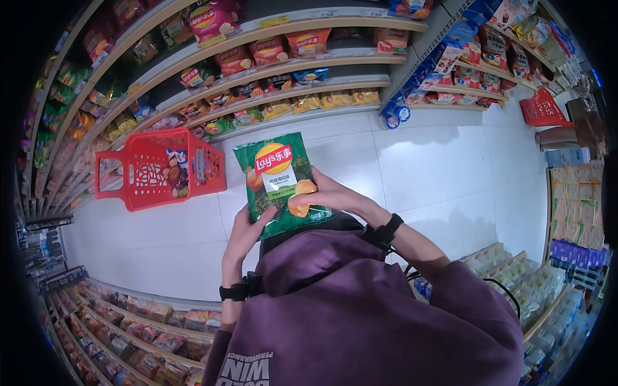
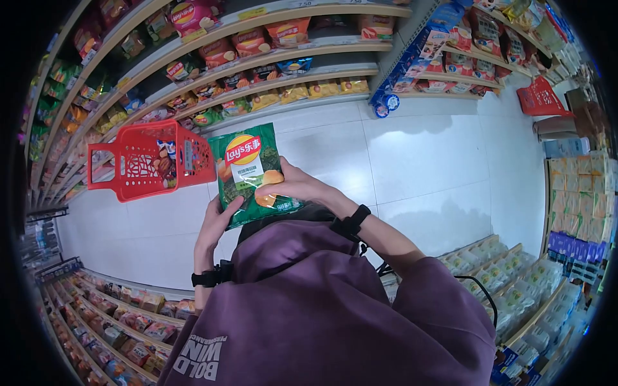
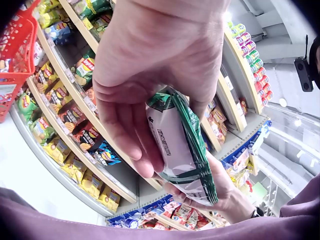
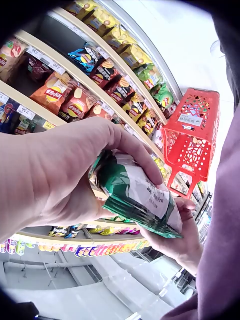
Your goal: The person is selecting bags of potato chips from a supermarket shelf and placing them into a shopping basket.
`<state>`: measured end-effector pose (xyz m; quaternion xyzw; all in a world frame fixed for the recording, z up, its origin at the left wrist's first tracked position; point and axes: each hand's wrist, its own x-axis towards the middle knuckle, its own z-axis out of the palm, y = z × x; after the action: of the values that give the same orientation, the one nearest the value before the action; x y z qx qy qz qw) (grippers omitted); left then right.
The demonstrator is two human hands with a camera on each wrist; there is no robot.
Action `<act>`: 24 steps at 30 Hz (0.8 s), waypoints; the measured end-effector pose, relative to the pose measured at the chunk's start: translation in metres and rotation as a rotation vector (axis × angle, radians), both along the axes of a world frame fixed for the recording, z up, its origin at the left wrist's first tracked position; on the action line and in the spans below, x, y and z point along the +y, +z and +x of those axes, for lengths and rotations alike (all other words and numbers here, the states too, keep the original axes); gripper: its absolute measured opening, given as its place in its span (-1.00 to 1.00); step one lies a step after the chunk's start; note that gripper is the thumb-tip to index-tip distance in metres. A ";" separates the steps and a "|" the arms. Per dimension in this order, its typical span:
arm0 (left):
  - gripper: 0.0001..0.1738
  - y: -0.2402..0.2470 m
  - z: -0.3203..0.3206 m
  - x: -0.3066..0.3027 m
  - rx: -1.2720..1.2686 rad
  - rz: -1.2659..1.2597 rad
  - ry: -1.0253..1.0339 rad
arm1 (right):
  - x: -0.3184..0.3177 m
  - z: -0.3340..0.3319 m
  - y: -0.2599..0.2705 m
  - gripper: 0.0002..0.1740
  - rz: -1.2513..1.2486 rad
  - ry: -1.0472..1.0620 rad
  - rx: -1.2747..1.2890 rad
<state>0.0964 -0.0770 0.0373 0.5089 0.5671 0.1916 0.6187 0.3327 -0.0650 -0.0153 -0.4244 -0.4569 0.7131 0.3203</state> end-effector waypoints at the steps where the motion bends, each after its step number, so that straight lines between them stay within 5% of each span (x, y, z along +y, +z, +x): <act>1: -0.45 0.000 0.000 -0.001 -0.005 -0.014 0.019 | 0.001 0.000 0.002 0.04 -0.011 0.011 0.002; 19: -0.50 -0.032 0.024 0.014 -0.032 -0.199 0.128 | 0.009 0.015 -0.025 -0.04 -0.142 -0.045 -0.010; 24: -0.52 -0.065 0.047 0.030 -0.069 -0.192 0.172 | 0.020 0.028 -0.061 -0.12 -0.201 -0.164 0.165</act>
<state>0.1434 -0.0467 -0.0272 0.3900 0.6026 0.2062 0.6650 0.3607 -0.0452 -0.0764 -0.4302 -0.3190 0.7592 0.3700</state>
